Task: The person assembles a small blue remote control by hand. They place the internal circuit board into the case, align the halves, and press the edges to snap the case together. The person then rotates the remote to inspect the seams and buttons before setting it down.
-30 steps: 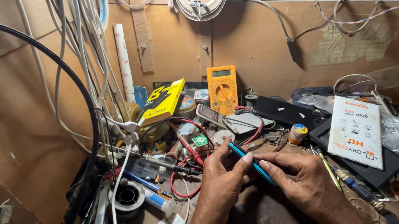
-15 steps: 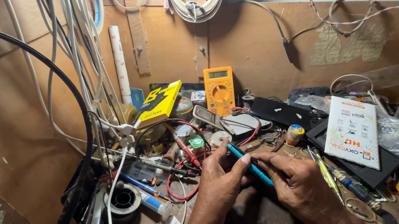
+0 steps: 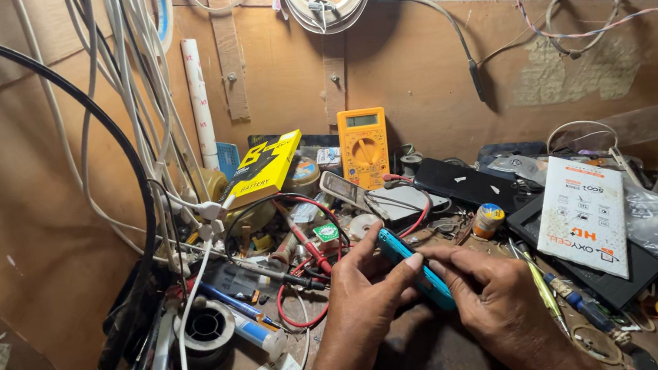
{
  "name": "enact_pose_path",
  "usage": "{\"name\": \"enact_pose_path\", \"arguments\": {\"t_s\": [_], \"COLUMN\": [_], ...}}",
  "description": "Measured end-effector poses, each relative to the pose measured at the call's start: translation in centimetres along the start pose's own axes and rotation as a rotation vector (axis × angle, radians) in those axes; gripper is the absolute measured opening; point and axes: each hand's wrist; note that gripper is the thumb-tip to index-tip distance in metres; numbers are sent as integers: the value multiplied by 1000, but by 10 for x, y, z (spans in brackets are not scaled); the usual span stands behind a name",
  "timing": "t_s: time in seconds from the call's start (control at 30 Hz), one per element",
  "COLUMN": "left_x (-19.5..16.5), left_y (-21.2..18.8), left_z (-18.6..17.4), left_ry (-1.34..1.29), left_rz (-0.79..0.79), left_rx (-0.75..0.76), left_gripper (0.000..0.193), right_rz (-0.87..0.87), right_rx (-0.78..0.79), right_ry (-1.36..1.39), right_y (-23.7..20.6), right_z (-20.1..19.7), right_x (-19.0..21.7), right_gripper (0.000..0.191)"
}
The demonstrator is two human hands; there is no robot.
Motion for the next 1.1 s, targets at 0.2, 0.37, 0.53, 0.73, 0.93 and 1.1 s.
{"name": "enact_pose_path", "arguments": {"t_s": [0.2, 0.37, 0.53, 0.73, 0.93, 1.1], "left_x": [2, 7, 16, 25, 21, 5], "left_y": [-1, 3, 12, 15, 14, 5], "left_z": [3, -1, -4, -6, 3, 7], "left_ry": [49, -310, -512, -494, 19, -26], "left_rz": [-47, 2, 53, 99, 190, -6], "left_rx": [-93, -36, -11, -33, -233, -244], "left_gripper": [68, 61, 47, 44, 49, 53], "right_rz": [-52, 284, 575, 571, 532, 261], "right_rx": [9, 103, 303, 352, 209, 241], "right_ry": [13, 422, 659, 885, 903, 418], "right_y": [-1, 3, 13, 7, 6, 9], "right_z": [0, -3, -10, -16, -13, -14], "right_x": [4, -8, -20, -8, -8, -10], "right_gripper": [28, 33, 36, 35, 34, 35]}}
Point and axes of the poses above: each hand's wrist, its own y-axis towards the middle knuckle, its own z-axis out of the palm, x = y × z
